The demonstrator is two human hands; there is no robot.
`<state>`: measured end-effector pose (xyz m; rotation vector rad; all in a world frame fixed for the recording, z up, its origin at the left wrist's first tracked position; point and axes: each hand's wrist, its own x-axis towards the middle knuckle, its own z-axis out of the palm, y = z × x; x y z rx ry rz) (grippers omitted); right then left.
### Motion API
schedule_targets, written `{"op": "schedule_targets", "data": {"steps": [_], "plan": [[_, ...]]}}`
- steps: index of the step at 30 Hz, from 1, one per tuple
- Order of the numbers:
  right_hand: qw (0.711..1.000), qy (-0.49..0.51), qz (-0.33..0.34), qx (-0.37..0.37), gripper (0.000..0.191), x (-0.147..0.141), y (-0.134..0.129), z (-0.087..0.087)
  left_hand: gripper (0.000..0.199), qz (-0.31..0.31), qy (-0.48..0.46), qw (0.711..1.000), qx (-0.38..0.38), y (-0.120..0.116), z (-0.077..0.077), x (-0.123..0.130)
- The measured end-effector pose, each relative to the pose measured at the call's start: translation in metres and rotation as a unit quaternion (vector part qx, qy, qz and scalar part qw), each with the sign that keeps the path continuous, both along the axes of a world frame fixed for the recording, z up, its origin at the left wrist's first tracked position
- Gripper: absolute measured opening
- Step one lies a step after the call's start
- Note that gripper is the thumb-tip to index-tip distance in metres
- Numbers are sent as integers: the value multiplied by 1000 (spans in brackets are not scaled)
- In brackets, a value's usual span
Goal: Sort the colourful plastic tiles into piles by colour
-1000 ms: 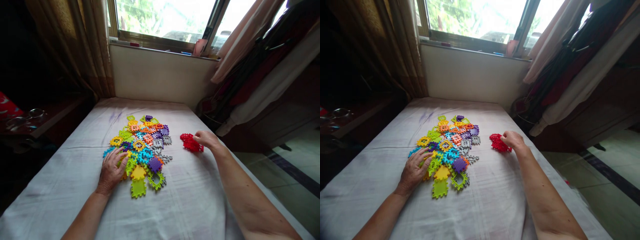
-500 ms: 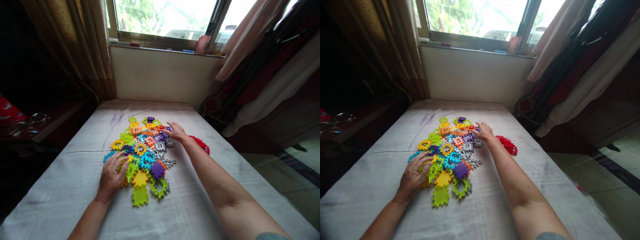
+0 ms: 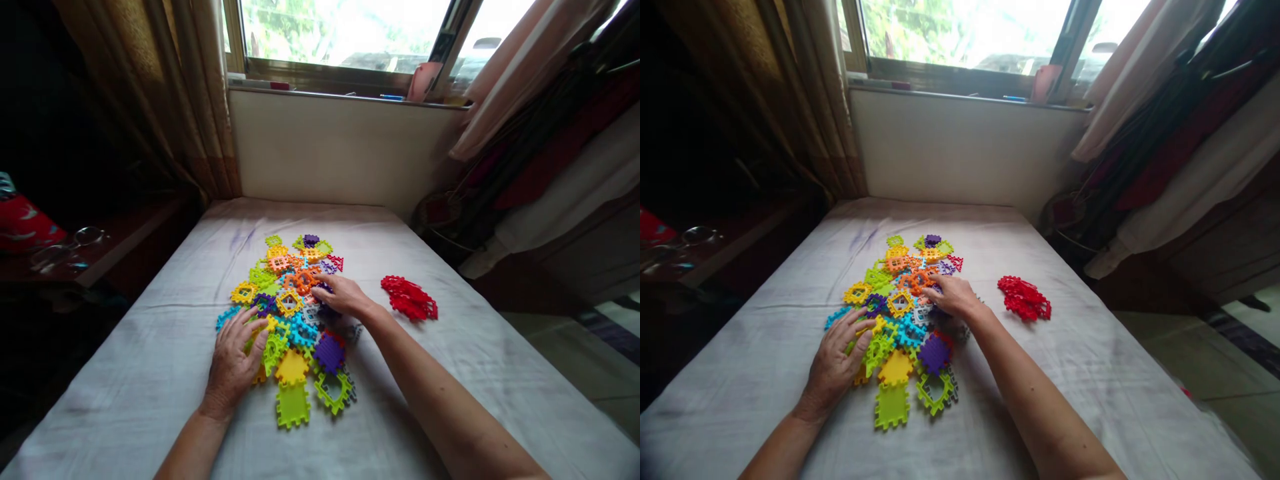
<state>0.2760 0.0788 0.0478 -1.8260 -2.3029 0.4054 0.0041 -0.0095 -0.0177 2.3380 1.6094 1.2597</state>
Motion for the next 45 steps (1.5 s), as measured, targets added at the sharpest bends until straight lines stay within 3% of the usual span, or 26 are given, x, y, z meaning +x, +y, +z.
{"op": "schedule_targets", "data": {"steps": [5,9,16,25,31,35,40,42,45], "plan": [[983,-103,-154,6,38,22,49,7,29,4,-3,1000,-4,0,0,1],[979,-133,-153,2,36,32,66,1,29,-1,1,1000,0,0,1,0],[975,-178,-130,2,38,35,52,0,28,-7,5,1000,4,1,-1,-3],[960,-234,-150,-36,44,64,31,28,31,-2,0,1000,2,1,-2,-1],[954,-257,-143,-59,34,84,20,36,30,-3,4,1000,10,1,-1,0],[967,-234,-103,-19,39,62,36,35,29,-6,8,1000,13,1,0,1],[981,-174,48,70,56,-1,73,21,28,-2,10,1000,11,-1,1,0],[979,-173,85,66,59,-19,84,15,27,-4,11,1000,9,-2,2,0],[979,-187,77,31,53,-26,92,10,26,-5,10,1000,2,-3,2,0]]}}
